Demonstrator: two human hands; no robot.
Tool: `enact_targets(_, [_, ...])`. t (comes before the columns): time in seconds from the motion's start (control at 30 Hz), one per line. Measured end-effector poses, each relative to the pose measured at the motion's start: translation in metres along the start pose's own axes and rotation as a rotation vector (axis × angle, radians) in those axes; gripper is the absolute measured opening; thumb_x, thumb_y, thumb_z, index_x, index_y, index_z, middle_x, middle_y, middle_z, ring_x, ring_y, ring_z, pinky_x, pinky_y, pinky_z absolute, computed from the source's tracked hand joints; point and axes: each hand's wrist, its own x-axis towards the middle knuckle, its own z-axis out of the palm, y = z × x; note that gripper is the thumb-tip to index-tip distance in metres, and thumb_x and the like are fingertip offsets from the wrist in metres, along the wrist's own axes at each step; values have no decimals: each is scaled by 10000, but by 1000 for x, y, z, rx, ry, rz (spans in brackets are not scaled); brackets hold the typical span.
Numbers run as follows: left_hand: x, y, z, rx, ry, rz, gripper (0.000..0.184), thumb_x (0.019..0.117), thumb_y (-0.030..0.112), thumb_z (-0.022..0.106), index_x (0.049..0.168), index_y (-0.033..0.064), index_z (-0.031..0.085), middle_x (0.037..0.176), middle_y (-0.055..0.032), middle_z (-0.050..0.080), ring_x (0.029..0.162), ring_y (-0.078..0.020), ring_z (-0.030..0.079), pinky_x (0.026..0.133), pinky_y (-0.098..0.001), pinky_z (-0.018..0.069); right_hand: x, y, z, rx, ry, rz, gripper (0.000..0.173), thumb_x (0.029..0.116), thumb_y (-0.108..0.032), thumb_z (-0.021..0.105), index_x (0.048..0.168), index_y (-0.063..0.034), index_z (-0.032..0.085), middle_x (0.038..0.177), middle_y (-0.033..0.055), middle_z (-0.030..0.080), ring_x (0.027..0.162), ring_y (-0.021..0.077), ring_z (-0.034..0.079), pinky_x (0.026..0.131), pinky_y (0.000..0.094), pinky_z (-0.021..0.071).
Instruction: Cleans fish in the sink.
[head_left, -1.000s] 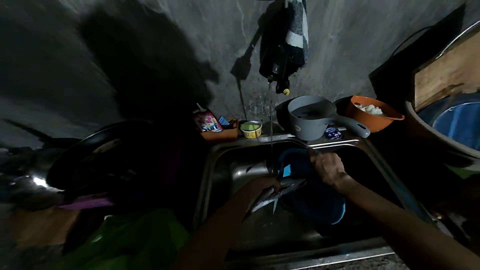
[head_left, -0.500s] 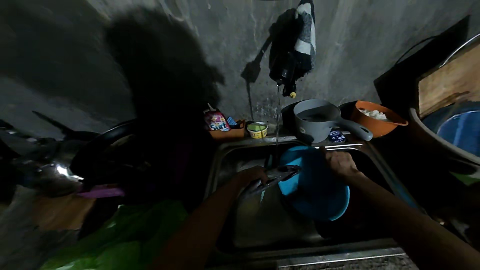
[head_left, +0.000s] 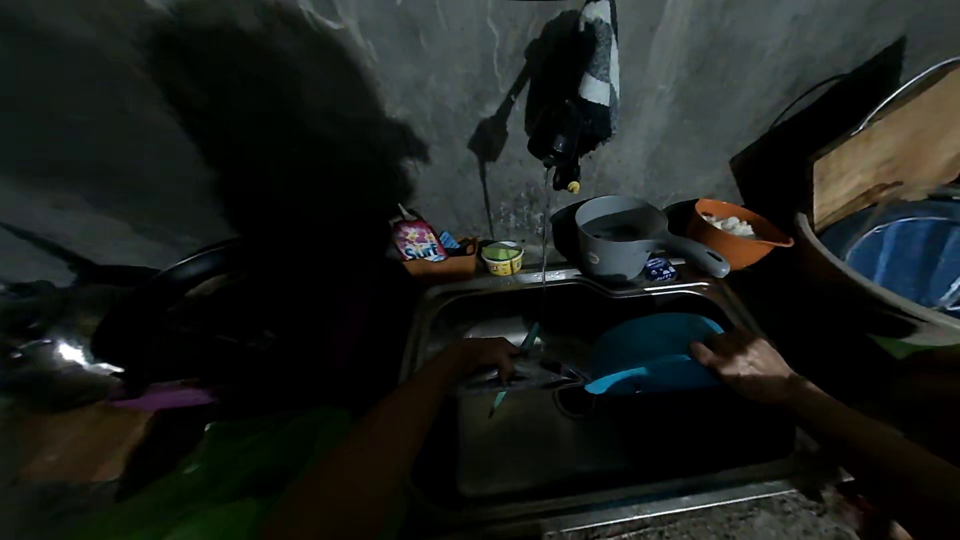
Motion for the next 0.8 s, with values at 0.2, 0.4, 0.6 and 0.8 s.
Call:
enact_targets(0.2, [11,-8,-9,38,40,43,288,873,-68,636,1157,-18,633,971,-99,613,814,-148,560,742,-333,479,17,11,-18,2,-114,43,89,869,100,636,890,41,701,698,202,640,641,384,675,599,497,553])
enact_targets(0.4, [11,-13,-16,-27,113,-44,324,907,-9,638,1227,-9,591,1014,-123,608,842,-174,574,748,-355,495,38,16,-10,-76,31,201,32,868,58,655,841,57,672,653,217,605,573,421,644,514,518,513])
enact_targets(0.6, [4,-22,-24,-263,305,-28,409,917,-52,605,1318,-8,541,1068,-134,593,856,-164,556,753,-325,489,85,-33,0,240,-560,989,298,1050,-134,545,1314,-21,628,1108,294,691,1052,500,668,875,647,516])
enact_targets(0.8, [-7,-23,-26,-512,428,66,371,919,-15,579,1288,7,546,907,-75,598,704,-103,564,620,-259,495,68,-78,107,777,-686,1291,473,1062,-215,542,1473,12,484,1439,282,542,1341,438,526,1114,582,410])
